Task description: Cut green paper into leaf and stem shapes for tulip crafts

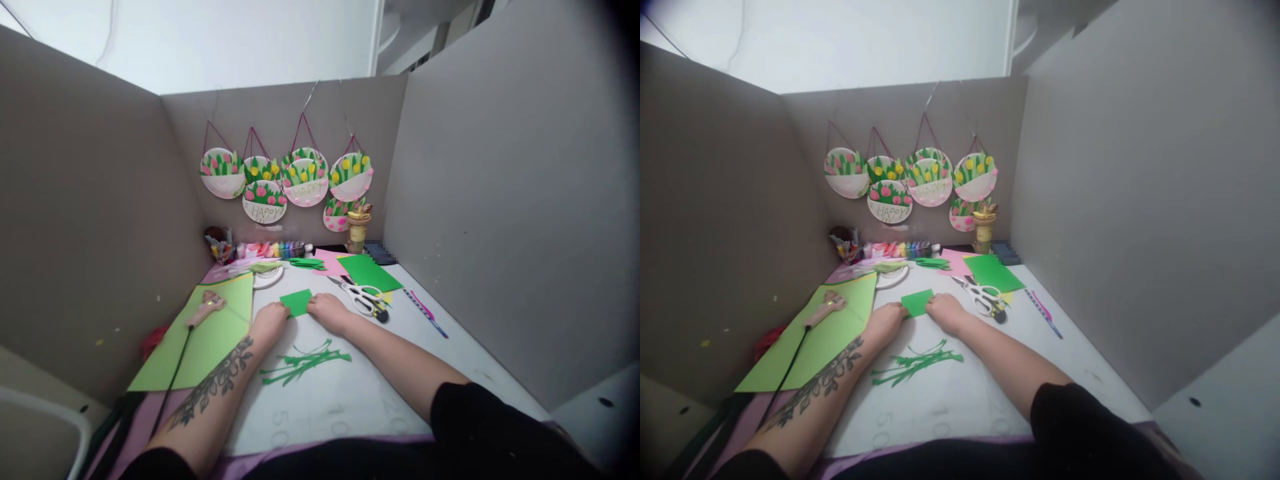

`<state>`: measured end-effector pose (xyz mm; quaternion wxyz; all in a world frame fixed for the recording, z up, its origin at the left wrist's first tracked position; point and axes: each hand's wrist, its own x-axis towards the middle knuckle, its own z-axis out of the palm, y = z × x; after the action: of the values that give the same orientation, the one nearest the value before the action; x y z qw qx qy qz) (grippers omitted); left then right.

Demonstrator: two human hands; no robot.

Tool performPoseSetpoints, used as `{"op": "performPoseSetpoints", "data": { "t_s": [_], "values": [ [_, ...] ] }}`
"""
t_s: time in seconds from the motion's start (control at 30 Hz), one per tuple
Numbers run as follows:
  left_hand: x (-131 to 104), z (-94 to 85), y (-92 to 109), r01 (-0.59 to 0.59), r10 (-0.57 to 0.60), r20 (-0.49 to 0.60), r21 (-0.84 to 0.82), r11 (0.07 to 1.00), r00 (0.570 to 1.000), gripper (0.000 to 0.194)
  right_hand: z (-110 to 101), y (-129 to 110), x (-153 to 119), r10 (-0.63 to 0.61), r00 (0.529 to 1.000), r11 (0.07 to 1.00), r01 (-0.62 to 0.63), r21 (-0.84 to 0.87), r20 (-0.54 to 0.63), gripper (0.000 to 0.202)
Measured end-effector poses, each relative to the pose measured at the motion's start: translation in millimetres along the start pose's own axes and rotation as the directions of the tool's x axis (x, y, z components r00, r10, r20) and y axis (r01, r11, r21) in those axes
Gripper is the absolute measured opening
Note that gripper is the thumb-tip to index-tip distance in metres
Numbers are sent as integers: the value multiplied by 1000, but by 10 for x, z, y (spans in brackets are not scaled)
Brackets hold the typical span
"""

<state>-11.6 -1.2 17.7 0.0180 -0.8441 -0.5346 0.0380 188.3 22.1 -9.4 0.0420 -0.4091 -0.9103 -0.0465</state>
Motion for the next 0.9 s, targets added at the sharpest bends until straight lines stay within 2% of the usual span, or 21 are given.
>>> {"op": "performPoseSetpoints", "data": {
  "t_s": [0.2, 0.33, 0.43, 0.57, 0.73, 0.9],
  "values": [
    [-9, -49, 84, -31, 30, -18, -36, 999, 999, 29, 45, 43, 59, 27, 999, 1000, -27, -1, -17, 27],
    [-62, -101, 144, -25, 25, 30, -16, 1000, 999, 31, 100, 12, 8, -67, 995, 993, 74, 87, -76, 30],
    [-93, -135, 155, -33, 34, 26, -27, 999, 999, 31, 135, -35, -17, -113, 986, 982, 129, 137, -119, 35],
    [-96, -160, 149, -18, 18, 50, -10, 1000, 999, 31, 111, -39, -17, -44, 998, 984, 53, 170, -53, 35],
    [-78, -129, 165, 119, -120, 63, 9, 993, 991, 33, 19, 67, -52, 120, 992, 986, -124, 115, 36, 28],
    [-71, -97, 192, 151, -150, 52, -16, 988, 987, 33, -12, 55, -68, 123, 992, 988, -125, 88, 25, 29]
  ]
}}
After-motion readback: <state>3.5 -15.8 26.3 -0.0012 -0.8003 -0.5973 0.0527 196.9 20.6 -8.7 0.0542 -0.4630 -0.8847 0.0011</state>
